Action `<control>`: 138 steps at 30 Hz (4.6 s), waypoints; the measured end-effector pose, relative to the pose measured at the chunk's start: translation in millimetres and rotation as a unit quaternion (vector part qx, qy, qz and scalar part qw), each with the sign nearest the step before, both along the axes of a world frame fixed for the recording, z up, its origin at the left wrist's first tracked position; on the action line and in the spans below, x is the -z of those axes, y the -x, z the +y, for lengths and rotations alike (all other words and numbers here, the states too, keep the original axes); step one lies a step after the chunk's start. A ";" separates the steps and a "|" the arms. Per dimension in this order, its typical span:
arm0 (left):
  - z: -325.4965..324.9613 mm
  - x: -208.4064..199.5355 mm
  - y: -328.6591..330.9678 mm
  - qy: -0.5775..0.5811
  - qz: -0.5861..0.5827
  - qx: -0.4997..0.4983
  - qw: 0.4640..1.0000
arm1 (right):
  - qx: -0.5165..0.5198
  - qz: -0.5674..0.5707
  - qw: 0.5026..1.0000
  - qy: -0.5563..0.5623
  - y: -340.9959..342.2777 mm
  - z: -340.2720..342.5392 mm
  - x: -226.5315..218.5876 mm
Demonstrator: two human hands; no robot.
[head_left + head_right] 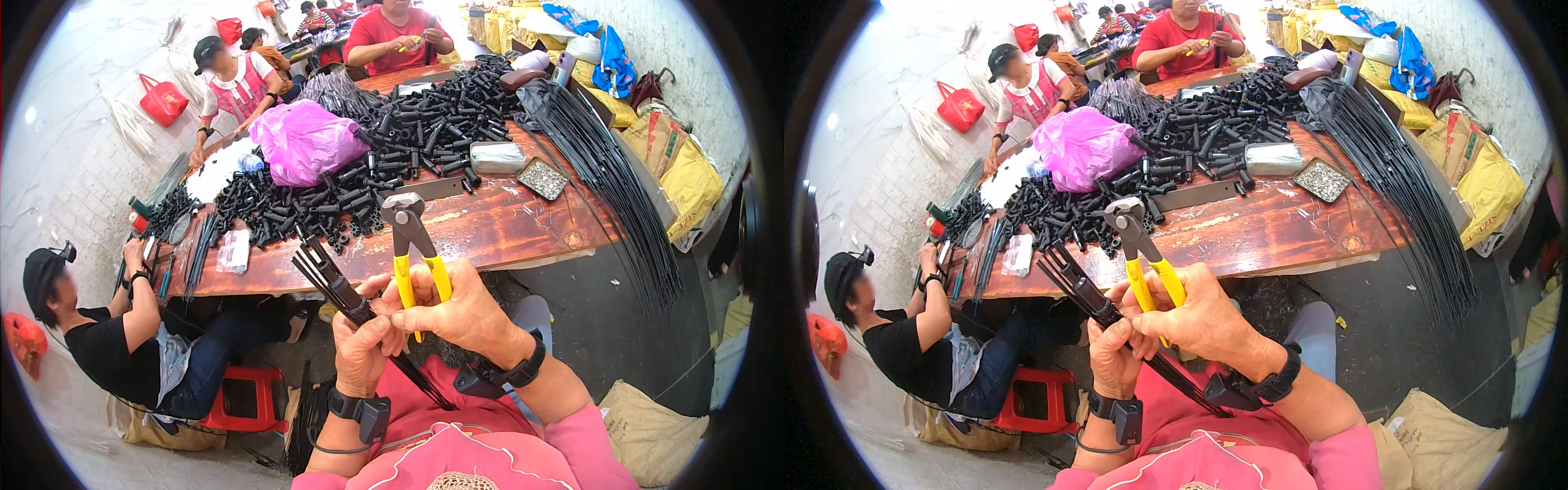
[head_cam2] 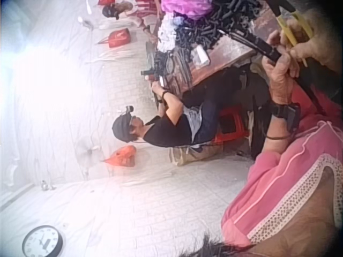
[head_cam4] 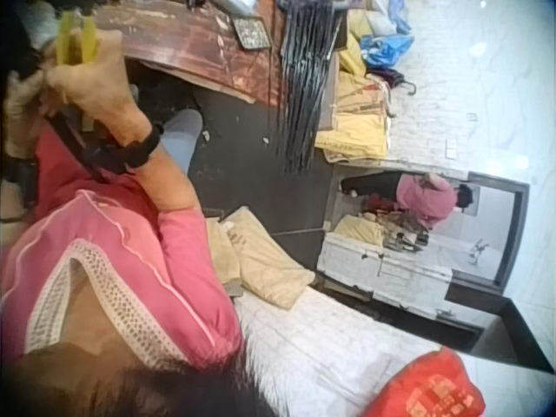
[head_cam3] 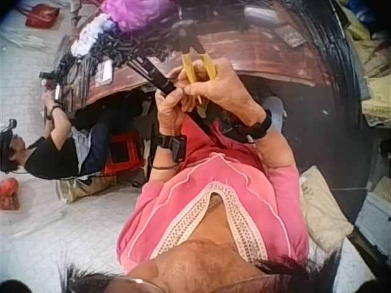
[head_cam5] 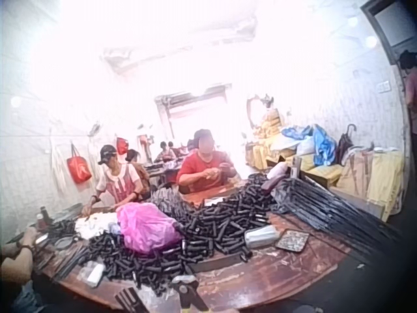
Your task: Assembling components for umbrellas at a factory workstation.
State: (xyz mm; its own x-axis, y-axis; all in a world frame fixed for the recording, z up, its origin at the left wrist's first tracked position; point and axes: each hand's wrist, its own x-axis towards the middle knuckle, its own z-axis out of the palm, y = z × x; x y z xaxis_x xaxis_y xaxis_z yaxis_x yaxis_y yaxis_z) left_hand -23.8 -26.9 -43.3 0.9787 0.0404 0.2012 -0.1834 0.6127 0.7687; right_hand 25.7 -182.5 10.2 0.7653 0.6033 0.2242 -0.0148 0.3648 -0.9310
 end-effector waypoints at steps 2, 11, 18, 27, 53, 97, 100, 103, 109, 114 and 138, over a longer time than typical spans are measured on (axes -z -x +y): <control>-0.6 -0.8 0.2 0.010 -0.003 0.006 1.000 | 0.001 0.005 1.000 -0.001 -0.1 -0.5 0.2; -4.3 -1.2 -1.9 0.005 0.010 0.006 1.000 | 0.001 0.012 1.000 -0.004 -3.6 -2.7 1.1; -6.9 -2.3 -0.7 0.015 -0.010 0.012 1.000 | 0.163 -0.022 0.985 -0.048 12.7 22.6 6.4; -14.5 -17.3 3.6 0.037 0.050 -0.058 0.996 | 0.282 -0.088 0.955 -0.028 18.2 46.7 22.9; -16.7 -15.0 3.2 -0.019 0.057 -0.082 0.995 | 0.258 -0.012 0.966 -0.029 24.9 41.1 18.9; 10.5 -6.6 7.5 -0.009 0.104 0.029 0.994 | 0.140 -0.519 0.666 0.517 1.1 -29.7 -14.3; 12.8 -8.7 6.1 0.002 0.115 0.024 0.993 | 0.147 -0.530 0.648 0.527 2.4 -27.1 -18.1; 9.6 -8.2 7.0 -0.005 0.121 0.018 0.993 | 0.154 -0.516 0.658 0.527 3.2 -26.5 -14.0; 6.8 -11.0 5.0 -0.003 0.125 0.010 0.992 | 0.192 -0.528 0.648 0.515 7.8 -23.8 -7.9; 3.7 -11.7 5.5 -0.003 0.130 -0.001 0.991 | 0.194 -0.540 0.625 0.530 8.4 -26.1 -9.6; 2.7 -14.4 5.5 -0.032 0.142 -0.022 0.989 | 0.195 -0.464 0.704 0.501 12.3 -24.9 4.0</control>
